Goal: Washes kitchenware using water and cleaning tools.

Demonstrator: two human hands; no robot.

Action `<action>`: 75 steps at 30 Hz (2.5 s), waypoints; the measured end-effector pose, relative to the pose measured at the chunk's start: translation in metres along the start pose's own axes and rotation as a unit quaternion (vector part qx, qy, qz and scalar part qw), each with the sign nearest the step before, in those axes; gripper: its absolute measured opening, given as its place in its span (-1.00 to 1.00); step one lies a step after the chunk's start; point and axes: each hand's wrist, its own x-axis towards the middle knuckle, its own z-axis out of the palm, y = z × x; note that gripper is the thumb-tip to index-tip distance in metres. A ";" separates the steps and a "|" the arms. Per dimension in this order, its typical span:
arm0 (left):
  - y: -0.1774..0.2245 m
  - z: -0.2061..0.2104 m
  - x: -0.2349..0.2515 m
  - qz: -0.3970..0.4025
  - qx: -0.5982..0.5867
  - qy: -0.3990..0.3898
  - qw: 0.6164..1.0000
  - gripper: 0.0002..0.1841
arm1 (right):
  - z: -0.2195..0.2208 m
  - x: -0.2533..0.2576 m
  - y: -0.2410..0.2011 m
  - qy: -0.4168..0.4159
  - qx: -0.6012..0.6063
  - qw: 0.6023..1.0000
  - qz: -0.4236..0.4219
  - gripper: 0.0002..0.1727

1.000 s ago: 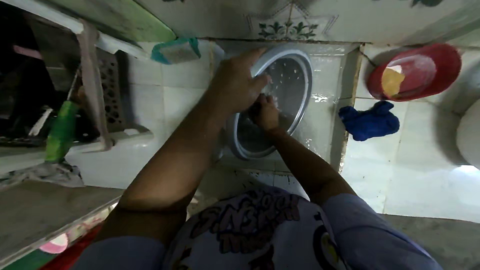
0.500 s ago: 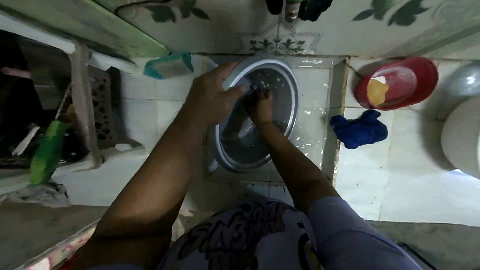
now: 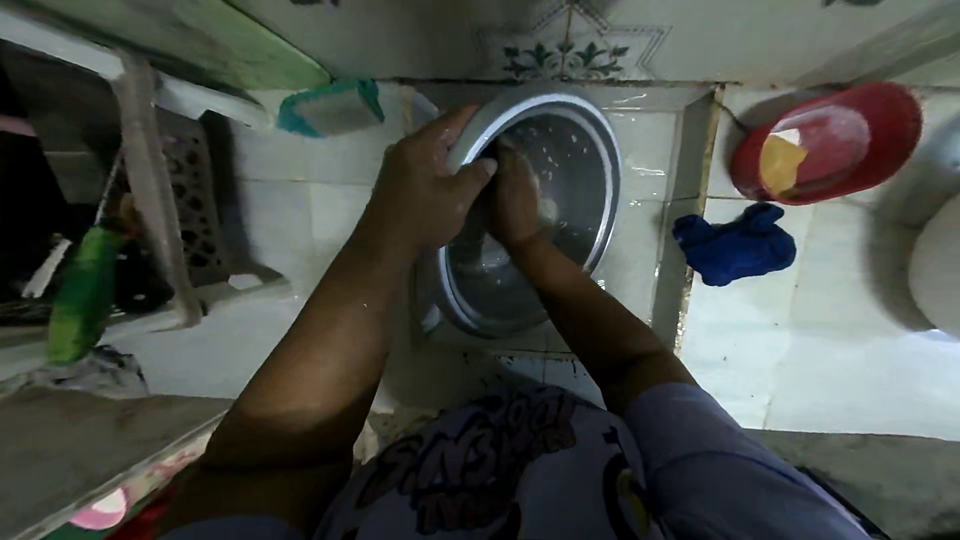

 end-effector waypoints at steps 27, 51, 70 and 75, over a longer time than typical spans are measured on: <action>0.038 0.018 0.006 -0.013 0.061 -0.028 0.998 -0.43 | -0.012 -0.074 0.027 -0.187 0.019 0.980 -0.061 -0.51; 0.054 0.034 -0.004 0.042 0.087 -0.044 0.994 -0.45 | -0.063 -0.001 0.022 -0.004 -0.111 0.993 -0.039 -0.55; 0.077 0.036 0.018 0.097 0.136 -0.141 0.976 -0.50 | -0.036 -0.077 0.079 -0.288 -0.124 0.949 -0.001 -0.46; 0.069 0.018 0.040 0.168 0.297 -0.111 0.933 -0.31 | -0.061 -0.027 0.106 -0.233 -0.337 0.912 -0.041 -0.53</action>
